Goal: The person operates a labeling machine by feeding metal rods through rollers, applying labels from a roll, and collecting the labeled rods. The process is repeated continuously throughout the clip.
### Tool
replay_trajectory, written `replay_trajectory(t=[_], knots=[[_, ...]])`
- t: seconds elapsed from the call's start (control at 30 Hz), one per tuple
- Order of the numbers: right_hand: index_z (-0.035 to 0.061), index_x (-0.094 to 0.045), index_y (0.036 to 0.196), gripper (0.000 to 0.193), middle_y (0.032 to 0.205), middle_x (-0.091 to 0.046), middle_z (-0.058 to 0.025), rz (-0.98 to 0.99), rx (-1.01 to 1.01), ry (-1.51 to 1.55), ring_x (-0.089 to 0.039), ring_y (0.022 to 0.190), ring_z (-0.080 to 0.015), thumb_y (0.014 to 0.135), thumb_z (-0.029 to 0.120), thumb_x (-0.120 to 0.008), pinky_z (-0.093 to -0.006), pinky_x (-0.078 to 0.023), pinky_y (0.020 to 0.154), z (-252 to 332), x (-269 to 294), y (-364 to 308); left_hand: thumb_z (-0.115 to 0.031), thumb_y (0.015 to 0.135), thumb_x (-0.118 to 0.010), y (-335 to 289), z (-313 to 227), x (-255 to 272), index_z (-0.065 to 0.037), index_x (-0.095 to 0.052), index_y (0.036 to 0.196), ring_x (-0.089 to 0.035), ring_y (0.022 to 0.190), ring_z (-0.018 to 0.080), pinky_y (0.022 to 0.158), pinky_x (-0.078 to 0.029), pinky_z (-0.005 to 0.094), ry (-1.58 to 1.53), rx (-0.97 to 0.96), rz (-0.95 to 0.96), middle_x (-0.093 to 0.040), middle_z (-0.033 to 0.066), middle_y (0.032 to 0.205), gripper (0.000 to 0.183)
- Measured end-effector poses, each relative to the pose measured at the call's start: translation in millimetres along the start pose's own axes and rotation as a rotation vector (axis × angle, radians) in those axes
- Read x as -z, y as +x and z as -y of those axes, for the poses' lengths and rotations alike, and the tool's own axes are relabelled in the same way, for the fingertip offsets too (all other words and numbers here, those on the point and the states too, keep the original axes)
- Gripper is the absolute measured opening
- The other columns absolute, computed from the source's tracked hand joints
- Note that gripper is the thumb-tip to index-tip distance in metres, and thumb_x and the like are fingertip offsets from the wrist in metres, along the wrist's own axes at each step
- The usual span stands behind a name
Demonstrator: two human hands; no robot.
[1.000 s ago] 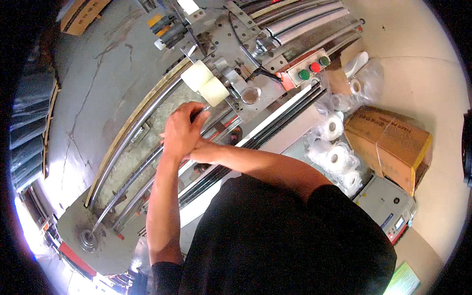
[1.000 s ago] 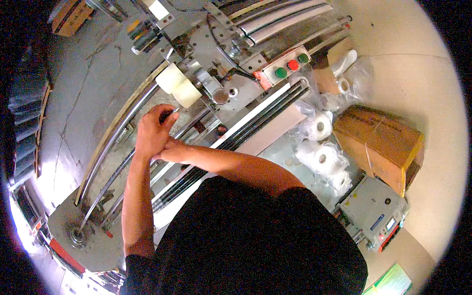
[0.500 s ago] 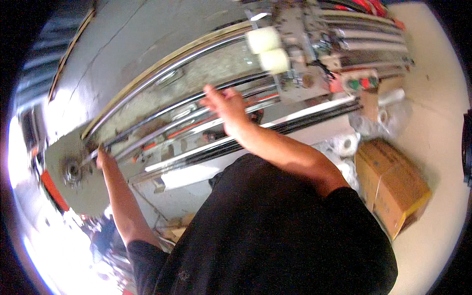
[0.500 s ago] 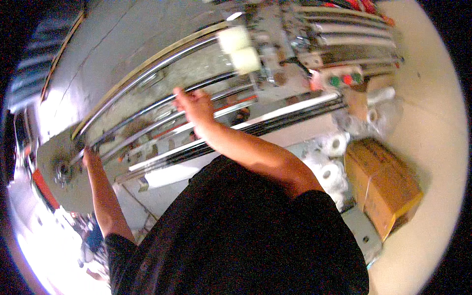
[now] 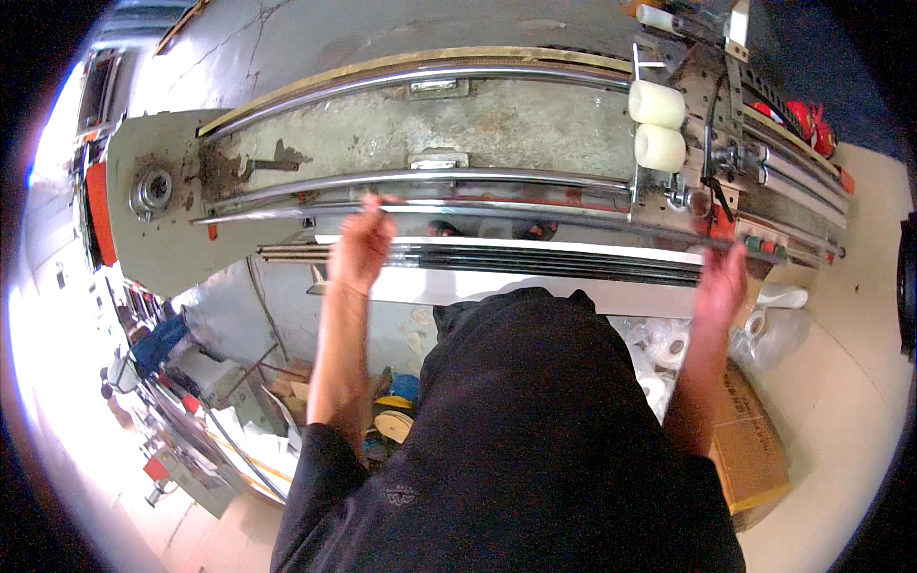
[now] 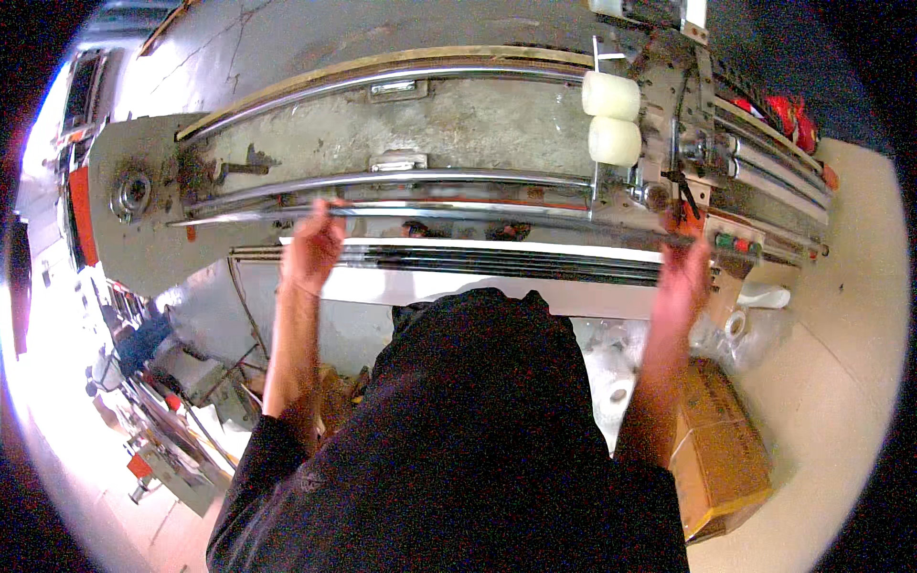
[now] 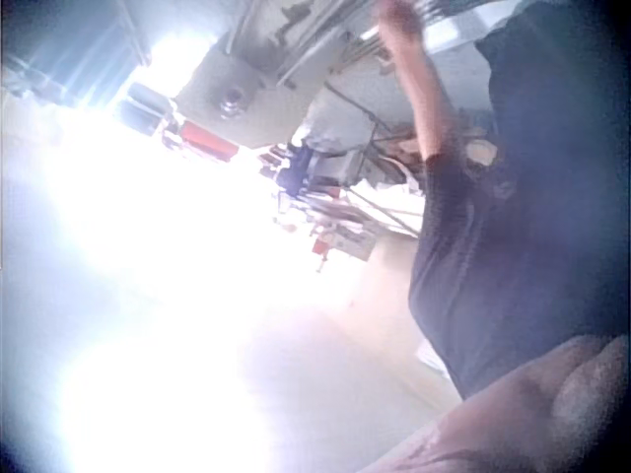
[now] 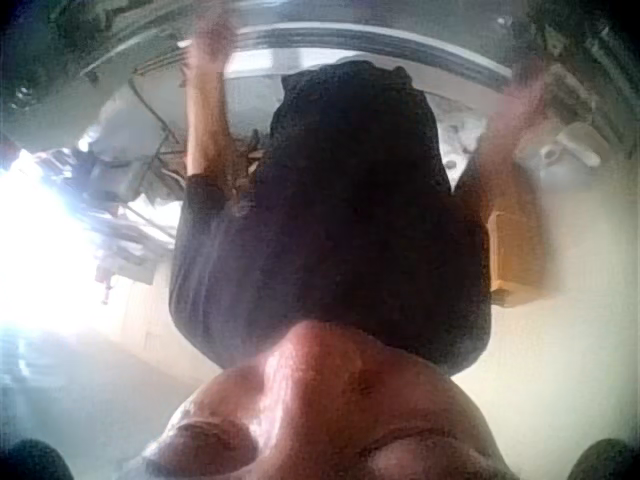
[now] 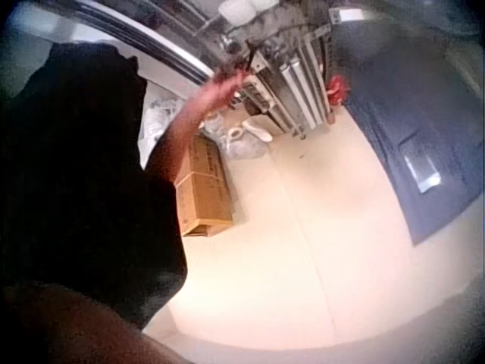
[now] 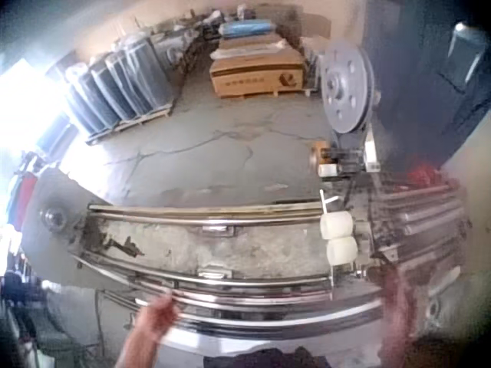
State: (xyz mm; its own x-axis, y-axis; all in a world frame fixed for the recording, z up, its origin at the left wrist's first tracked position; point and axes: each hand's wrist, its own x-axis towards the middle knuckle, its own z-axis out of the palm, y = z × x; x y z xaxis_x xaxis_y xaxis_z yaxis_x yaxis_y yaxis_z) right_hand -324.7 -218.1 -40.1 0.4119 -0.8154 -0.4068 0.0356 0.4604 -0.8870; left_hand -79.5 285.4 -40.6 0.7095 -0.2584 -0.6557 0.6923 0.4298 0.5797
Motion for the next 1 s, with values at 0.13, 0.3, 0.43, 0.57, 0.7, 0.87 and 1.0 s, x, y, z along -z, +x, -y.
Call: replay_trajectory(t=[0.13,0.3,0.43,0.57,0.7,0.87,1.0], knots=[[0.0025,-0.062,0.128,0.038,0.123,-0.068,-0.0085,-0.041,-0.101,0.043,-0.064,0.113,-0.0198,0.104,0.032,-0.061,-0.0343,-0.053,0.101,7.9,156.3,38.2,-0.009,0.1,-0.064,-53.7,91.6,-26.1,-0.01,-0.069,0.114,-0.07,0.095,0.0163,0.08,-0.06,0.0232,0.095,0.309,-0.038,-0.072,0.0092,0.117,0.015],[0.0021,-0.064,0.124,0.034,0.119,-0.07,-0.009,-0.065,-0.214,-0.035,-0.067,0.108,-0.0196,0.102,0.028,-0.066,-0.0337,-0.058,0.097,-22.0,242.4,67.6,-0.015,0.101,-0.065,-51.9,157.1,-32.2,-0.009,-0.067,0.118,-0.072,0.092,0.0156,0.071,-0.061,0.0231,0.031,0.408,-0.123,-0.073,0.0084,0.116,0.018],[0.0031,-0.063,0.123,0.033,0.118,-0.071,-0.009,-0.152,-0.264,-0.03,-0.068,0.107,-0.0204,0.101,0.027,-0.067,-0.035,-0.058,0.098,-56.6,244.1,74.8,-0.019,0.101,-0.066,-28.7,176.7,-20.1,-0.006,-0.065,0.117,-0.072,0.09,0.0143,0.069,-0.06,0.0223,0.087,0.409,-0.163,-0.073,0.0092,0.11,0.021],[0.001,-0.061,0.127,0.04,0.119,-0.068,-0.0111,-0.127,-0.302,-0.007,-0.066,0.11,-0.0234,0.101,0.031,-0.068,-0.0376,-0.057,0.098,-76.1,239.2,81.5,-0.022,0.1,-0.069,-13.4,172.4,-18.3,-0.005,-0.063,0.115,-0.071,0.087,0.0126,0.069,-0.06,0.0215,0.183,0.412,-0.209,-0.073,0.0089,0.102,0.024],[0.003,-0.063,0.121,0.039,0.113,-0.069,-0.009,-0.168,-0.325,-0.093,-0.067,0.103,-0.02,0.098,0.033,-0.071,-0.0347,-0.059,0.093,-82.1,221.0,84.5,-0.021,0.099,-0.069,-8.2,167.5,-16.1,-0.005,-0.061,0.114,-0.071,0.087,0.0114,0.072,-0.059,0.0214,0.232,0.422,-0.271,-0.072,0.0047,0.098,0.024],[0.0049,-0.066,0.115,0.033,0.108,-0.072,-0.0059,-0.296,-0.276,-0.229,-0.07,0.097,-0.0174,0.097,0.031,-0.073,-0.0326,-0.059,0.092,-79.8,207.8,87.8,-0.029,0.102,-0.066,-4.4,169.0,-18.5,-0.001,-0.064,0.111,-0.071,0.087,0.0136,0.075,-0.059,0.0283,0.414,0.39,-0.243,-0.074,0.0068,0.1,0.03],[0.0042,-0.068,0.118,0.03,0.108,-0.073,-0.0082,-0.242,-0.255,-0.302,-0.071,0.096,-0.0191,0.098,0.026,-0.07,-0.0314,-0.059,0.088,-67.5,193.5,68.4,-0.027,0.102,-0.064,-5.1,153.5,-23.7,0.002,-0.068,0.116,-0.072,0.09,0.0179,0.08,-0.058,0.0316,0.657,0.398,-0.149,-0.076,0.0111,0.103,0.032]])
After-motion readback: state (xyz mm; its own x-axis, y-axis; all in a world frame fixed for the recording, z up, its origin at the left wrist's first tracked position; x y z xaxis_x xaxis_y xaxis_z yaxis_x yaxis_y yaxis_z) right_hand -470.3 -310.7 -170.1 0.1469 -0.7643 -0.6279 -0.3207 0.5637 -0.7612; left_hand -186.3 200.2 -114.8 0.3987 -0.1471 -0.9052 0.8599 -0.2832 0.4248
